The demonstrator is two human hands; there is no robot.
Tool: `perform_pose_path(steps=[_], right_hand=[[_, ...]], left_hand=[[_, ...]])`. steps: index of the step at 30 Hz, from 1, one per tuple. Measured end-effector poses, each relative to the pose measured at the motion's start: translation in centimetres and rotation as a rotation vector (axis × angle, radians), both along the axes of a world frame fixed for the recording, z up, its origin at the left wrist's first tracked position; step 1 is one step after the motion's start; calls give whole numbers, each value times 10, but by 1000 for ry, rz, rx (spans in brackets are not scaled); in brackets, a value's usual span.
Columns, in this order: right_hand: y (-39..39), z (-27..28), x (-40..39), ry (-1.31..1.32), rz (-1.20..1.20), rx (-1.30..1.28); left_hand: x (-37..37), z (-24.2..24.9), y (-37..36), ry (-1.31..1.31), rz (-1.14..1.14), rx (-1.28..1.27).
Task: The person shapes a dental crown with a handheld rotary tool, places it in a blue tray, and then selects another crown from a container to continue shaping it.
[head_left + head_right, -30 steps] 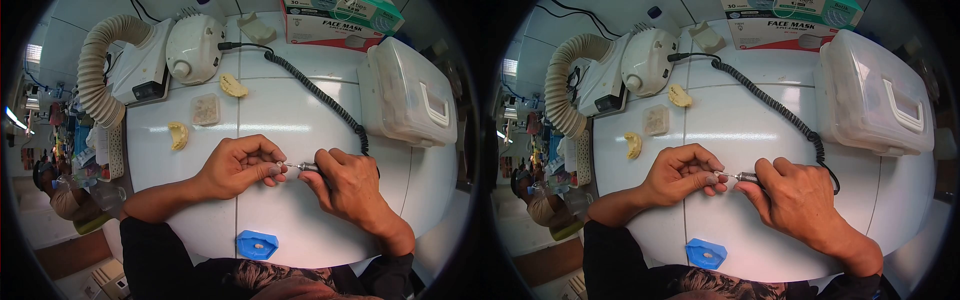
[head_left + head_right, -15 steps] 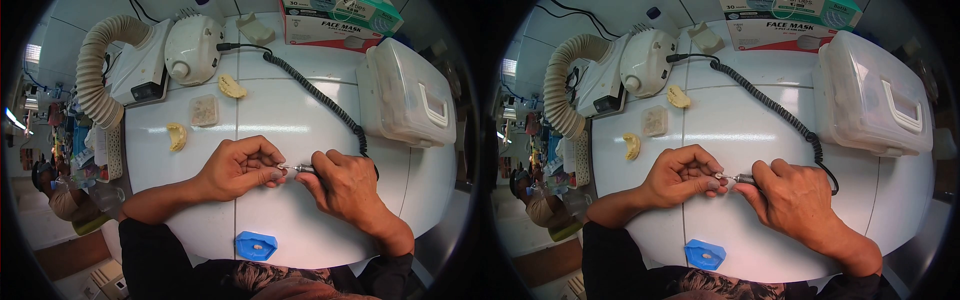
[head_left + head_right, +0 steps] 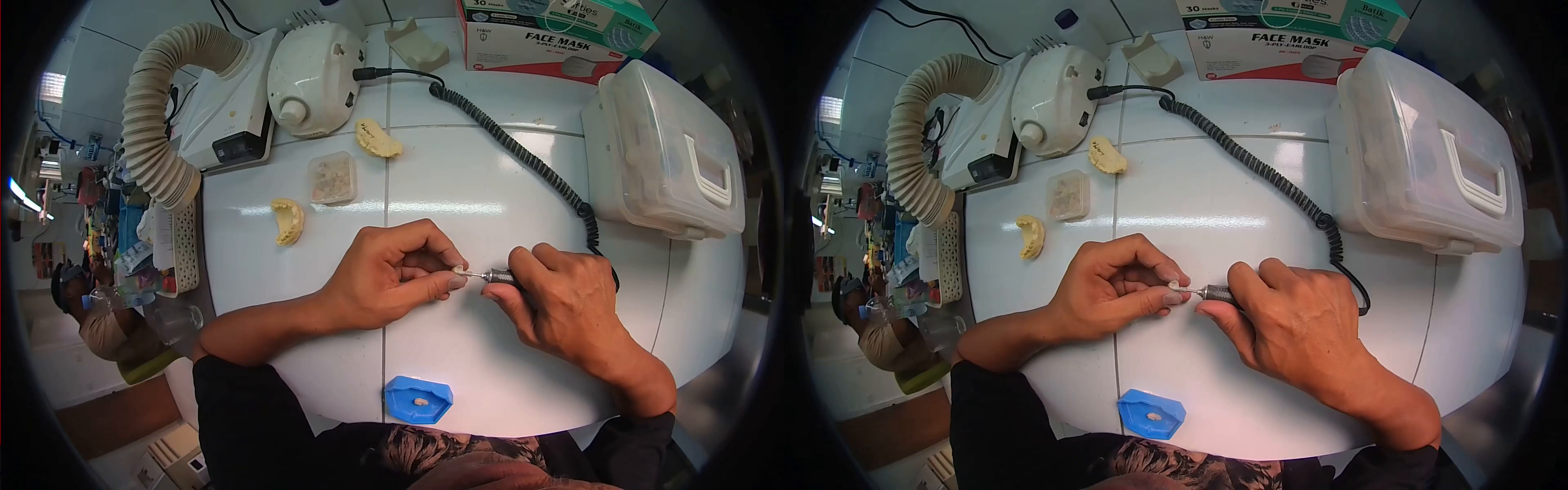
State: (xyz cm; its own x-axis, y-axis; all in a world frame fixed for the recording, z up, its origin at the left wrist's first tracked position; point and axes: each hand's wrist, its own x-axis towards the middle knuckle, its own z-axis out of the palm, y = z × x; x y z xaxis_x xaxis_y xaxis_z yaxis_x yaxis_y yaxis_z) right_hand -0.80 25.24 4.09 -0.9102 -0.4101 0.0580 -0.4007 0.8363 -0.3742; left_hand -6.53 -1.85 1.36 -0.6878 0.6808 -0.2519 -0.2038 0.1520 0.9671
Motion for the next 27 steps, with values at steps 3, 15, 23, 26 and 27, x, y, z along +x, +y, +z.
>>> perform_pose_path(steps=[3,15,23,26,27], right_hand=[[0,-1,0,8,0,-5],[1,-2,-1,17,10,-15],[0,-4,0,33,1,-11],[-1,-4,0,41,-4,-16],[-1,-5,0,42,-5,-15]], left_hand=[[1,-1,0,-2,4,15],[2,5,1,190,-26,-75],[6,8,4,46,70,-85],[7,11,5,31,73,-85],[7,11,5,29,78,-77]])
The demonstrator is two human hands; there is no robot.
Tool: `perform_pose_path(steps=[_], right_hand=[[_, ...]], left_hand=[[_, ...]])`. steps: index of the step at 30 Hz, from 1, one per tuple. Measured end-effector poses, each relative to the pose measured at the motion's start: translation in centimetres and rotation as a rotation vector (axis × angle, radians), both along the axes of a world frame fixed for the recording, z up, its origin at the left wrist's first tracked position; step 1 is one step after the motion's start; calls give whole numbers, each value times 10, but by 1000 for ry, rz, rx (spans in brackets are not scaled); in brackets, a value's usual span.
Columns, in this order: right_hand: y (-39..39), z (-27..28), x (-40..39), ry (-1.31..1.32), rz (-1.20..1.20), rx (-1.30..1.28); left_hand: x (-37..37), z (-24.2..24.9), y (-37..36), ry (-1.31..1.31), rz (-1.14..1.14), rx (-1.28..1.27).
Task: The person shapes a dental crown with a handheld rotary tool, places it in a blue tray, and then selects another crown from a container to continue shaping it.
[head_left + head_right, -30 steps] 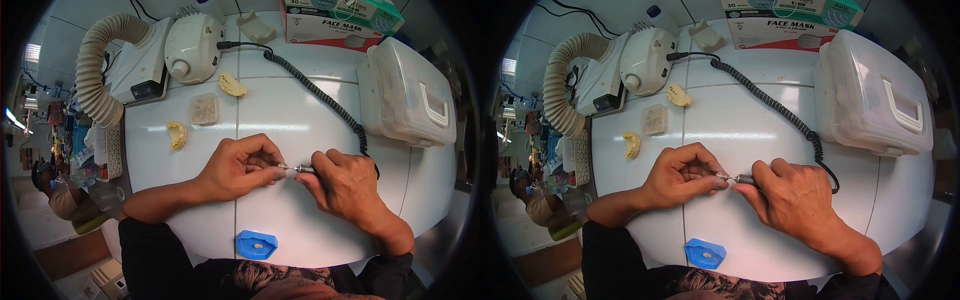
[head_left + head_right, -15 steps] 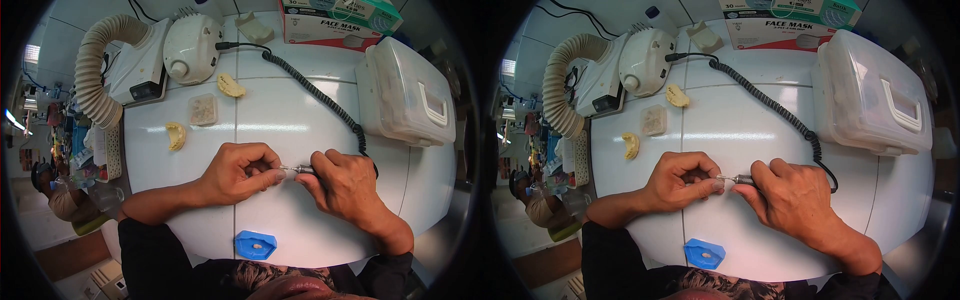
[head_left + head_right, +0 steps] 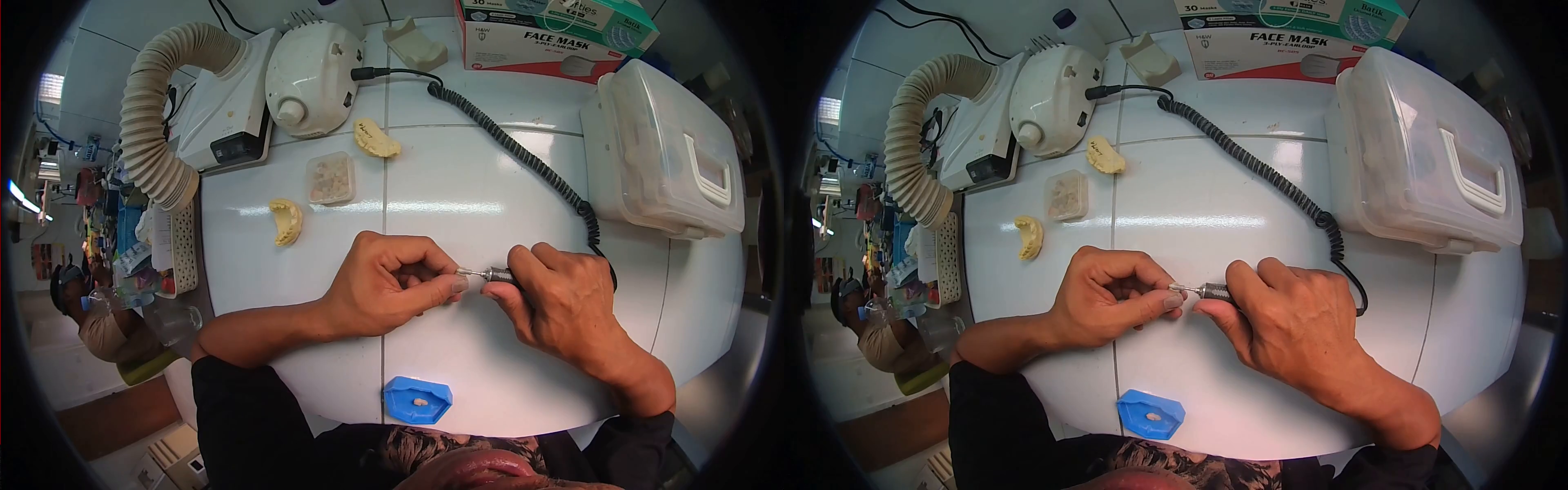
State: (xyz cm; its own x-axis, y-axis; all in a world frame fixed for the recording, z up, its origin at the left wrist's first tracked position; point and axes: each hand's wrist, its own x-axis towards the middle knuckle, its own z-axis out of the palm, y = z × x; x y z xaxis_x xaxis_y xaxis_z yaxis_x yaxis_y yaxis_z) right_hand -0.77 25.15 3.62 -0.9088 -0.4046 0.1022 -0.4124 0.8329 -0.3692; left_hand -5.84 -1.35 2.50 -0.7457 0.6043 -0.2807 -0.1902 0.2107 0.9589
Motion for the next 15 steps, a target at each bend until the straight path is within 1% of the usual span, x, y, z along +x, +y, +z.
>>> perform_pose_path(steps=[11,15], right_hand=[[-1,-2,0,1,-16,3],[-1,-3,0,14,-13,9]], left_hand=[[1,4,2,-39,26,-7],[1,-2,0,-28,11,4]])
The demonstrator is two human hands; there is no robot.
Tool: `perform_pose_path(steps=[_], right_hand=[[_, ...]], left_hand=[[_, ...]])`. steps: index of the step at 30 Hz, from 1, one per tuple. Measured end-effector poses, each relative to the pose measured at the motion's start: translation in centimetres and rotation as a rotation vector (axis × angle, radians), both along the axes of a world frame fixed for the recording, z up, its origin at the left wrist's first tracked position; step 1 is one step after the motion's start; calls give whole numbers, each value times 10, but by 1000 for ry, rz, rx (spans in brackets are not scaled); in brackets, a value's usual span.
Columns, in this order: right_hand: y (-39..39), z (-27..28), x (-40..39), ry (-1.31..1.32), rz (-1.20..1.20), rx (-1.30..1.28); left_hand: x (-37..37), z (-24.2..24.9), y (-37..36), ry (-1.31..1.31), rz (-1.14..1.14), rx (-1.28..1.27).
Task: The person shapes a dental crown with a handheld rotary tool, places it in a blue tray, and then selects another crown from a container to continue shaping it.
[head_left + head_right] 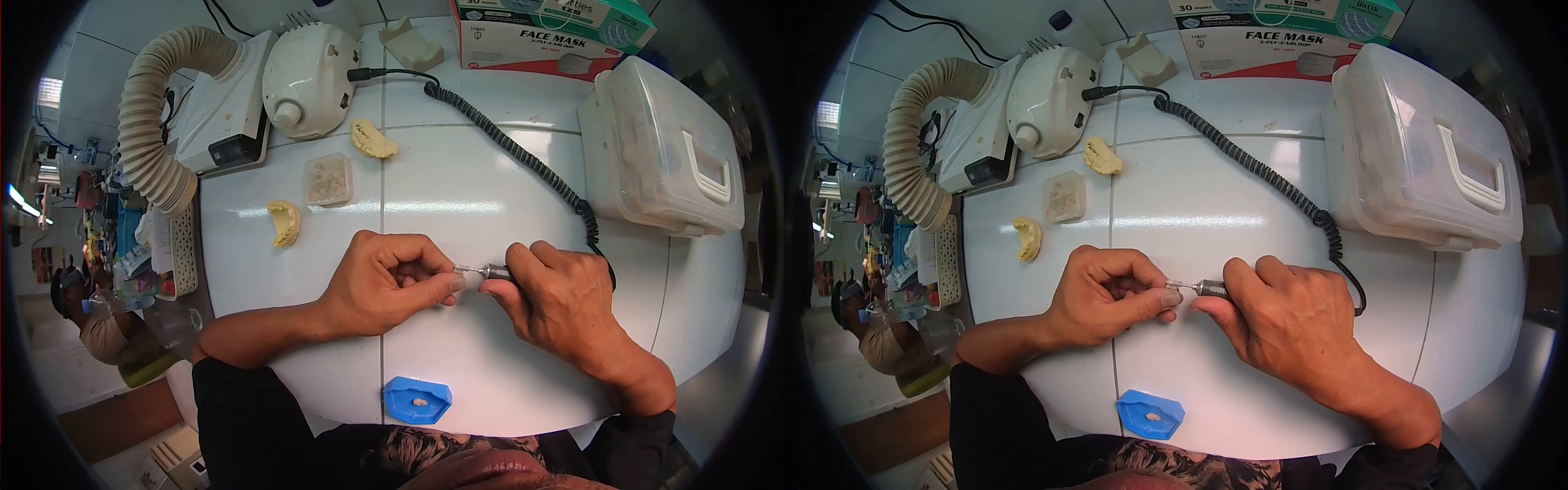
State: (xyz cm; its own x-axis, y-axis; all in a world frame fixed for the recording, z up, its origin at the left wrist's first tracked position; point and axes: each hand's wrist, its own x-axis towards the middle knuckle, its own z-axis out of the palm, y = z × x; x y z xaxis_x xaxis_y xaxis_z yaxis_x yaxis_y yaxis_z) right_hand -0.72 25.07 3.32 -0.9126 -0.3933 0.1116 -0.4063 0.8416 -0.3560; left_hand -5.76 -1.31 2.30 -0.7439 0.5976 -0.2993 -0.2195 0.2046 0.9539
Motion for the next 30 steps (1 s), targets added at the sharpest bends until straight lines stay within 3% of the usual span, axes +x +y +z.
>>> perform_pose_path(steps=[30], right_hand=[[1,2,-1,-14,15,-16]], left_hand=[[0,-1,-1,27,-6,19]])
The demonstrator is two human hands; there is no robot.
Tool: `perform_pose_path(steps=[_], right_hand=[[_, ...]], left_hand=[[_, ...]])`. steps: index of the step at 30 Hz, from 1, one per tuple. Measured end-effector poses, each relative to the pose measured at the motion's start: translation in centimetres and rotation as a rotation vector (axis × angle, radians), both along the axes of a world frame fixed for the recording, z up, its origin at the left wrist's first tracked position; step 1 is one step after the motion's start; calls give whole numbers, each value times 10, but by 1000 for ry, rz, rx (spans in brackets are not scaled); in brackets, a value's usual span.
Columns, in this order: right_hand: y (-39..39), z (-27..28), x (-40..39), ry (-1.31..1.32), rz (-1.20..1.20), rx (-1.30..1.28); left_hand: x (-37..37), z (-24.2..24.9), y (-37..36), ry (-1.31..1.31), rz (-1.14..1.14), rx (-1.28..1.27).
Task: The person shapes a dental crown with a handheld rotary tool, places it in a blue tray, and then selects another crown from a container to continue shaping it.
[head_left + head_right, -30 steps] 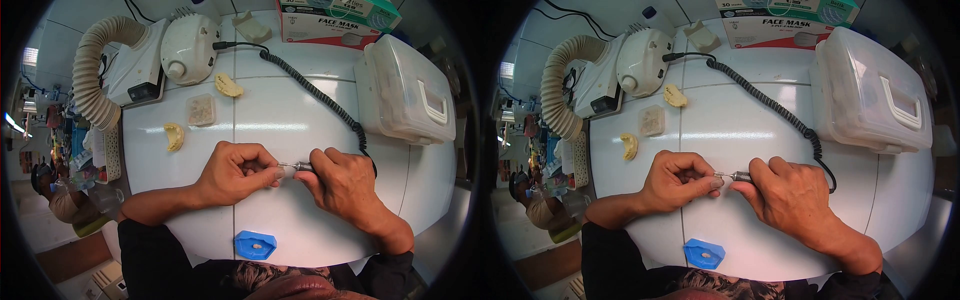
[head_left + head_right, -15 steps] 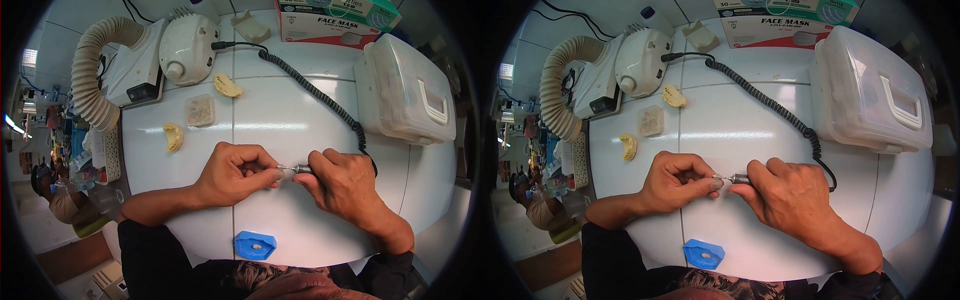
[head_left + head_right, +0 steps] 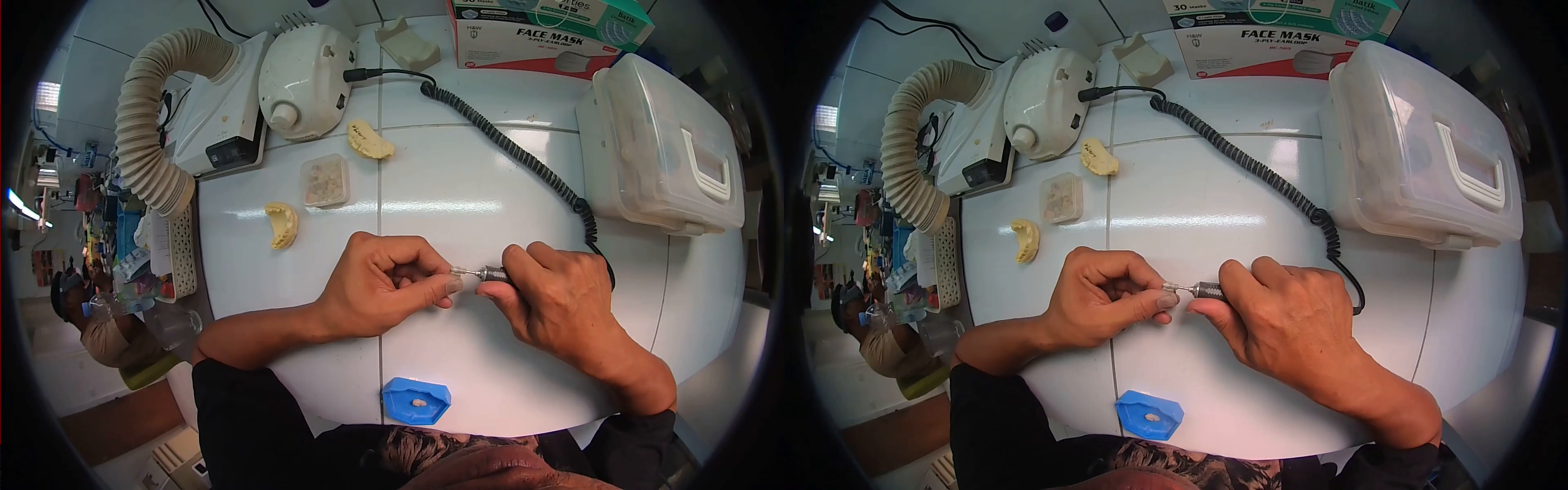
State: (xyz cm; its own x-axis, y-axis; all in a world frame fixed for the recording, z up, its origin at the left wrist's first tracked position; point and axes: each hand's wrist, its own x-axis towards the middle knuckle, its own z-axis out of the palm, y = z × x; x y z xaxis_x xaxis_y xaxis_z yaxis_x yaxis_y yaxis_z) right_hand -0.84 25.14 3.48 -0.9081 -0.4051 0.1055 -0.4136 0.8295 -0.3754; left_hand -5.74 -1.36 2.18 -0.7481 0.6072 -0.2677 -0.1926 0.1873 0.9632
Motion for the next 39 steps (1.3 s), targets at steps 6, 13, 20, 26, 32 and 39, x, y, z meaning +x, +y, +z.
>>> perform_pose_path(steps=[6,13,20,26,32,39], right_hand=[[0,-1,1,-1,-14,4],[0,-3,2,3,-29,-8],[0,-2,2,15,-9,8],[-1,-2,2,18,-18,4],[-1,-2,2,23,-13,-3],[-1,-2,2,22,-16,9]], left_hand=[[-2,4,-1,-5,-27,-22],[-1,2,-1,-15,-15,7],[0,0,-1,-6,-8,-3],[0,-2,-2,14,-12,9],[1,-2,-1,-12,5,21],[0,0,-2,-7,-12,6]])
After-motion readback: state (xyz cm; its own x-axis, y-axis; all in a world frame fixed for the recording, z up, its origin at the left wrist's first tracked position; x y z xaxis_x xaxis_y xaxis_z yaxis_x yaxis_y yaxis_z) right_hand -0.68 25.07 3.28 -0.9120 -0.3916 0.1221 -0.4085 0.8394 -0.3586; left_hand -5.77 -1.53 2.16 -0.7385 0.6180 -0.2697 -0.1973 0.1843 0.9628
